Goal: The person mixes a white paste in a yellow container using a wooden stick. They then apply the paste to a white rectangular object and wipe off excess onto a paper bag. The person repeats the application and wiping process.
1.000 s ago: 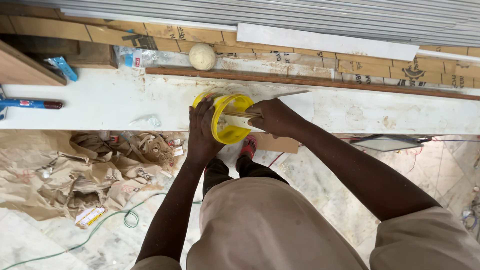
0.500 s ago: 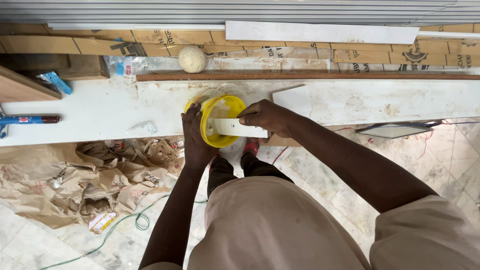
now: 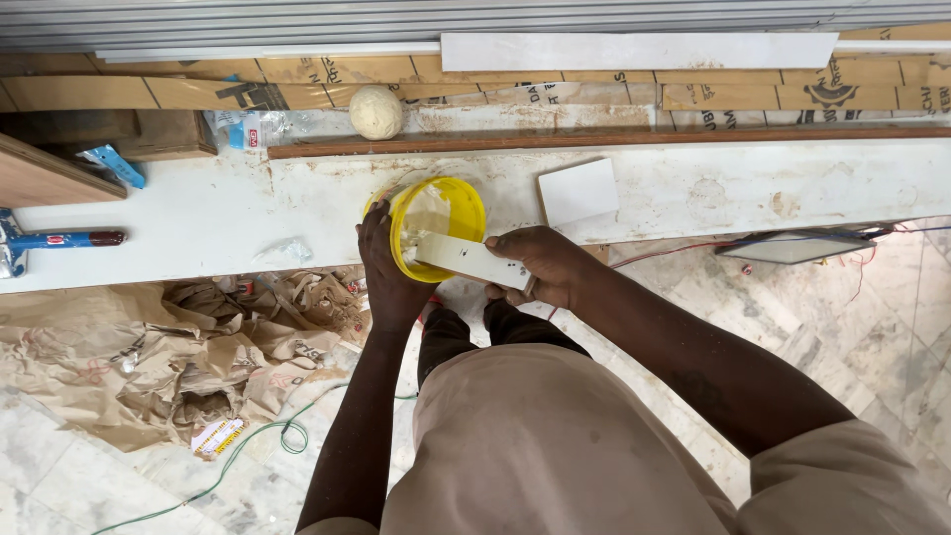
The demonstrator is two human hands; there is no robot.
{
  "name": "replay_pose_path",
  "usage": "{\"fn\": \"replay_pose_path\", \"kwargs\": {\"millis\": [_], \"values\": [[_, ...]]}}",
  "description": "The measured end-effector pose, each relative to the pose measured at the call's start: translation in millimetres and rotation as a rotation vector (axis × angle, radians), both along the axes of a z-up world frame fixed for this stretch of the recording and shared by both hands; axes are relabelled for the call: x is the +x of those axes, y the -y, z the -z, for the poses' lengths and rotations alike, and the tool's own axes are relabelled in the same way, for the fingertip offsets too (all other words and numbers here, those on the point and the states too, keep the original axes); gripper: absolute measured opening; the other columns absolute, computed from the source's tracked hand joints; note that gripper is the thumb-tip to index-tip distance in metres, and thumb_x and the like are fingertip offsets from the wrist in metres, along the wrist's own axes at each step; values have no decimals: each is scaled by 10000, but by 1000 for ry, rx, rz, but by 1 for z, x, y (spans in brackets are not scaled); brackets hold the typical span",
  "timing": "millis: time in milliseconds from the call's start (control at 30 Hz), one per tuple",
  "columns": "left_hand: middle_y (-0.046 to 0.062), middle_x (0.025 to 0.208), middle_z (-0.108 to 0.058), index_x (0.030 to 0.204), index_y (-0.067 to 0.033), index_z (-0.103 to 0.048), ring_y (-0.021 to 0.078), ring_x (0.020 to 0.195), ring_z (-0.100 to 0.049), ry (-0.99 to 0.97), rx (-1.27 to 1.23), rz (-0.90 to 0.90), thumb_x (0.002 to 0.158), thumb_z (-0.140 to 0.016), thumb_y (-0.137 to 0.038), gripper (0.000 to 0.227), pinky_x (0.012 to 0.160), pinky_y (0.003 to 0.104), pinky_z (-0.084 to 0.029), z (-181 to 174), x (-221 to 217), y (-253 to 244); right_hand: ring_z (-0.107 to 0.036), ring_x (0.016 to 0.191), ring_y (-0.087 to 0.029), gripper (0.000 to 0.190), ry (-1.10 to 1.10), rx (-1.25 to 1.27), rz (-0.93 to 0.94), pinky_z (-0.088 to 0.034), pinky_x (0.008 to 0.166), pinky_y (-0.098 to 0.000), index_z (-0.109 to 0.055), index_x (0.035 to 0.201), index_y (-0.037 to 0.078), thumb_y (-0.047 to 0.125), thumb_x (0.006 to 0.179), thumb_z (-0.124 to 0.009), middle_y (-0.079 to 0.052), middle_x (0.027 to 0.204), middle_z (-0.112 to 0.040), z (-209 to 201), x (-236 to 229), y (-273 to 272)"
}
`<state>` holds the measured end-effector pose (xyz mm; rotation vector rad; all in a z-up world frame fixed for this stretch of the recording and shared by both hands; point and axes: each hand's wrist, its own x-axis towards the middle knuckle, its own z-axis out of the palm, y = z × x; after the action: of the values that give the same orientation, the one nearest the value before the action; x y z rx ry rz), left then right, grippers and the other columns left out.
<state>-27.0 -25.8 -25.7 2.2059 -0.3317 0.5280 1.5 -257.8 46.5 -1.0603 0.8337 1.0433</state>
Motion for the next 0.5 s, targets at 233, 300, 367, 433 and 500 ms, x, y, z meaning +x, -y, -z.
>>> {"fn": "replay_pose_path", "kwargs": {"millis": [233,300,367,433,500], "values": [[253,1562,-391,1539,2,-255,434,1473,-417,-110,-54,-45,750,-1002,-293,1126,1241,517,-399,7,-9,-12,-726,694,-263,389,129,14,-18,-553,487,-330,-647,1223,-10,280,963,-662,-176,904,-714,-22,-8,9],[249,1553,-402,1537,1,-265,433,1461,-430,-112,-50,-22,733,-1003,-285,1128,1229,526,-404,7,-8,-18,-721,696,-246,391,217,-67,-142,-592,508,-344,-638,1237,0,269,955,-660,-166,907,-717,-38,-1,4],[252,1540,-409,1537,9,-264,432,1438,-438,-149,-12,-9,728,-1004,-299,1138,1205,530,-414,5,-10,-24,-726,713,-225,397,331,-161,-305,-632,525,-358,-612,1254,14,232,925,-660,-151,926,-726,-51,10,-7],[258,1527,-411,1533,21,-268,438,1415,-439,-171,23,9,719,-1003,-307,1145,1181,536,-419,2,-12,-28,-764,739,-238,403,478,-334,-552,-641,585,-357,-619,1248,13,206,896,-654,-136,959,-748,-58,18,-19],[268,1515,-407,1525,37,-276,450,1390,-435,-177,57,25,708,-1002,-309,1146,1156,544,-420,-2,-13,-31,-769,806,-243,405,637,-473,-728,-622,685,-362,-639,1244,12,205,889,-669,-137,995,-760,-60,24,-22]]}}
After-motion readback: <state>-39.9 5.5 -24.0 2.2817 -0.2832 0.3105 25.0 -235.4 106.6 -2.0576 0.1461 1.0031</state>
